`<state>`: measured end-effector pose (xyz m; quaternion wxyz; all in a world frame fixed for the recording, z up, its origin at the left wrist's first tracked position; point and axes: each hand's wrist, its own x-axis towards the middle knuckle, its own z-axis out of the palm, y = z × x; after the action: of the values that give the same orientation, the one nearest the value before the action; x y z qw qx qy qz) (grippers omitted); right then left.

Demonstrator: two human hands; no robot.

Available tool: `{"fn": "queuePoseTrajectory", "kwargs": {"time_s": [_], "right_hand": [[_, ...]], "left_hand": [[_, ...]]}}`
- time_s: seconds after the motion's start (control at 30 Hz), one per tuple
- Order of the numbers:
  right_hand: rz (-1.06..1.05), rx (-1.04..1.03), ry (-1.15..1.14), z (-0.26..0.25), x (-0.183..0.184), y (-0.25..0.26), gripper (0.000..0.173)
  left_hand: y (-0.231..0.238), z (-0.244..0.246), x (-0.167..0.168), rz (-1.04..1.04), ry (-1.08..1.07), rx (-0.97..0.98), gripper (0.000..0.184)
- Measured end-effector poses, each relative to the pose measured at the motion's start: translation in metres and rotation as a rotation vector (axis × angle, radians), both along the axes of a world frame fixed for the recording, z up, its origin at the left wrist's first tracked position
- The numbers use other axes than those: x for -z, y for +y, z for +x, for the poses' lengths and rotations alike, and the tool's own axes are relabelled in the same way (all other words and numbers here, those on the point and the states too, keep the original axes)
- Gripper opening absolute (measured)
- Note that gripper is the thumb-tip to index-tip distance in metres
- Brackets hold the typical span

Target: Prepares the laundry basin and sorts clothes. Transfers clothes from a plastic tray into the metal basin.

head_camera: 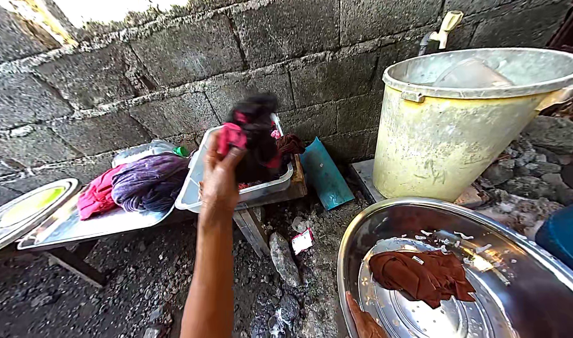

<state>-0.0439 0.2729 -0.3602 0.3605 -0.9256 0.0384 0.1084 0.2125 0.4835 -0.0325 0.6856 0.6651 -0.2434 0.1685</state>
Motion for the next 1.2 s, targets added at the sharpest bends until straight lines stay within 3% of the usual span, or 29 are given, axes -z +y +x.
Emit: {"fn": "queuePoseTrajectory", "kwargs": {"time_s": [0.13, 0.23, 0.3, 0.4, 0.47, 0.5, 0.6, 0.67, 0.8, 0.87, 0.97, 1.07, 1.2], "right_hand": [[0.01, -0.015, -0.012, 0.0, 0.005, 0.0, 0.09], [0.017, -0.017, -0.004, 0.0, 0.001, -0.001, 0.092], [0.02, 0.005, -0.014, -0.001, -0.003, 0.0, 0.091], [0.0, 0.052, 0.007, -0.003, -0.007, 0.007, 0.089], [-0.024, 0.104, -0.024, -0.003, 0.012, 0.012, 0.089], [-0.024, 0.116, -0.015, -0.004, 0.017, 0.013, 0.089], [-0.054, 0.09, -0.011, -0.002, 0.017, 0.009, 0.09], [-0.044, 0.055, 0.062, -0.001, 0.001, 0.007, 0.092], [-0.007, 0.013, 0.241, 0.004, -0.021, 0.003, 0.098], [-0.016, -0.023, 0.208, 0.004, -0.009, 0.0, 0.097], [-0.013, 0.019, -0.031, -0.002, 0.03, 0.002, 0.093], [0.05, -0.001, 0.111, 0.002, 0.021, -0.001, 0.097], [0.1, -0.013, 0.121, 0.003, 0.016, -0.003, 0.097]], "left_hand": [[-0.069, -0.05, 0.044, 0.315, 0.144, 0.371, 0.035], [-0.097, -0.052, 0.078, 0.72, -0.007, 0.587, 0.027], [-0.094, -0.044, 0.072, 0.746, -0.058, 0.444, 0.03], [-0.066, -0.008, 0.047, 0.737, -0.222, 0.001, 0.027], [-0.041, 0.031, 0.026, 0.872, -0.25, -0.294, 0.029], [-0.027, 0.053, 0.017, 1.0, -0.178, -0.349, 0.033], [0.003, 0.111, 0.013, 1.265, 0.027, -0.184, 0.059], [0.008, 0.126, 0.018, 1.175, 0.089, 0.016, 0.072], [0.008, 0.135, 0.028, 1.147, 0.221, 0.166, 0.064], [0.011, 0.137, 0.033, 1.201, 0.195, 0.131, 0.057], [0.022, 0.138, 0.043, 1.32, -0.058, 0.009, 0.04], [0.027, 0.141, 0.05, 1.325, -0.252, -0.127, 0.035], [-0.017, 0.076, 0.014, 1.172, -0.077, -0.345, 0.039]]}}
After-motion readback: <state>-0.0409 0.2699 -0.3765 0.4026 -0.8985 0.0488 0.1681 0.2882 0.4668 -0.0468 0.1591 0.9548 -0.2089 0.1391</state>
